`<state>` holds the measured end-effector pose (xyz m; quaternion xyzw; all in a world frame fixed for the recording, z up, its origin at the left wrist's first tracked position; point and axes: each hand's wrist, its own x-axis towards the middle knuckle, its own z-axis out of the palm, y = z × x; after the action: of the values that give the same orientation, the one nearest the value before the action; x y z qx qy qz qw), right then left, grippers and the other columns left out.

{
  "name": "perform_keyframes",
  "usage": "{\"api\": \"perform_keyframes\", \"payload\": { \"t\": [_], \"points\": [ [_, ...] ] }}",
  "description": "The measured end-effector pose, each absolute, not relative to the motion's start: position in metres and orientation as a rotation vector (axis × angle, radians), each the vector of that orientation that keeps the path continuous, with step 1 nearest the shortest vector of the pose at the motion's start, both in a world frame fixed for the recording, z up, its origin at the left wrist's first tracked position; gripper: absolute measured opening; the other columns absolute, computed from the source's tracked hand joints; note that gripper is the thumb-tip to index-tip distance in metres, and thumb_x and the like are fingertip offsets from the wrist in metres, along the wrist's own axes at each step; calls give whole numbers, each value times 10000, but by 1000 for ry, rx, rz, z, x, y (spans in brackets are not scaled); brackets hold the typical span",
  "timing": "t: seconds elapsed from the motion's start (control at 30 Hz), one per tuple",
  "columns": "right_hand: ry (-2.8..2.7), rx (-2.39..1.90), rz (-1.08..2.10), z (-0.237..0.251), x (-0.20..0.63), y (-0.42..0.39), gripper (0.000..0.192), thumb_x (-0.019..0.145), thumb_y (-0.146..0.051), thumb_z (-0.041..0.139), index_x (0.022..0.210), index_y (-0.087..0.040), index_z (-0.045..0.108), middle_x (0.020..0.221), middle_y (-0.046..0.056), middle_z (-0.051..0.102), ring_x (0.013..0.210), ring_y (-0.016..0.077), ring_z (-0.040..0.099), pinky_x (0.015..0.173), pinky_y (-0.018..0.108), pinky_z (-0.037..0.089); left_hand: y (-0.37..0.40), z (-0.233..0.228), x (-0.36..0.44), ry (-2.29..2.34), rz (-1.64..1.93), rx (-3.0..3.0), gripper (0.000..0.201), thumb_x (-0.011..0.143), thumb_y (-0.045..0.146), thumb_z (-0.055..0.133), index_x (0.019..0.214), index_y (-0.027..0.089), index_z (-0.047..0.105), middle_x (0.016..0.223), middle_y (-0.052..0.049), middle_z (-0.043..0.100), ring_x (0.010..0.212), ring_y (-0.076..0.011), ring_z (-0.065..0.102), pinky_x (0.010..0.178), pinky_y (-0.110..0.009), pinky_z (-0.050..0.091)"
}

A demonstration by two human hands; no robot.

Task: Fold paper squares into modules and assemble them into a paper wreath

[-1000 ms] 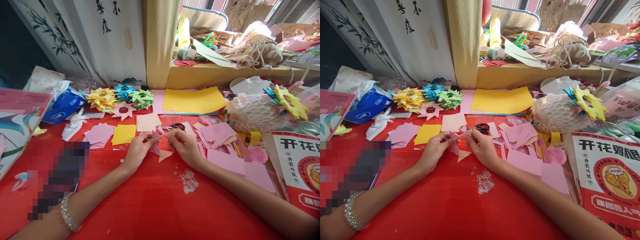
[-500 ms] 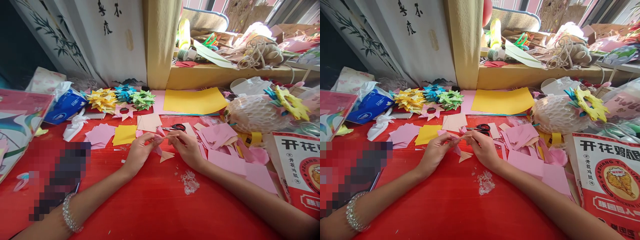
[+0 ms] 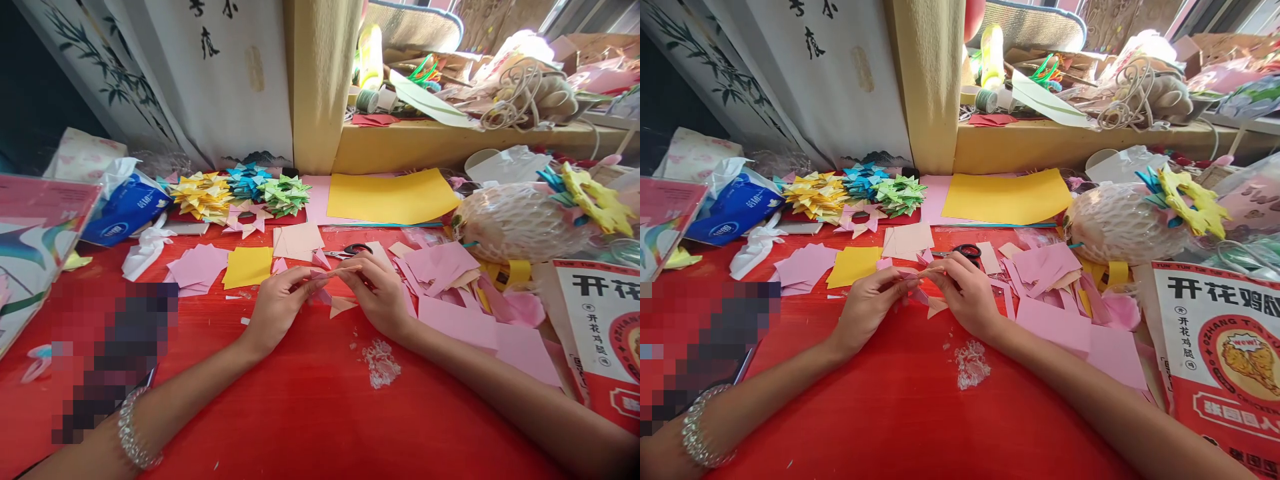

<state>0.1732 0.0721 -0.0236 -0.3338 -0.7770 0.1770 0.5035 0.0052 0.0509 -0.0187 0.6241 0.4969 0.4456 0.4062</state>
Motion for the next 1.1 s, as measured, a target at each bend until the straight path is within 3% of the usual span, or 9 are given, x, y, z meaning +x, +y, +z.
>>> {"api": "perform_keyframes", "payload": {
  "t": [0.33,0.63,1.1],
  "points": [
    [-1852,-831,528,-22,175,69,145,894,-197,477,840,-220,609,816,27,666,723,130,623,633,257,487,50,-16,5,1142,1108,1427,221,806,374,597,890,199,703,791,-12,710,706,-132,626,634,-210,476],
    [-1859,-777,349,-25,174,69,124,879,-149,500,879,-196,615,777,21,680,694,114,632,629,226,515,49,-14,5,1124,1112,1380,209,798,356,614,873,185,708,744,-1,708,683,-117,625,625,-193,491],
    [-1853,-764,484,-30,176,70,103,873,-129,497,931,-193,552,845,26,687,702,101,651,588,195,516,48,-13,7,1123,1122,1373,201,799,347,617,882,187,707,706,3,700,614,-97,601,588,-185,496]
  ]
}}
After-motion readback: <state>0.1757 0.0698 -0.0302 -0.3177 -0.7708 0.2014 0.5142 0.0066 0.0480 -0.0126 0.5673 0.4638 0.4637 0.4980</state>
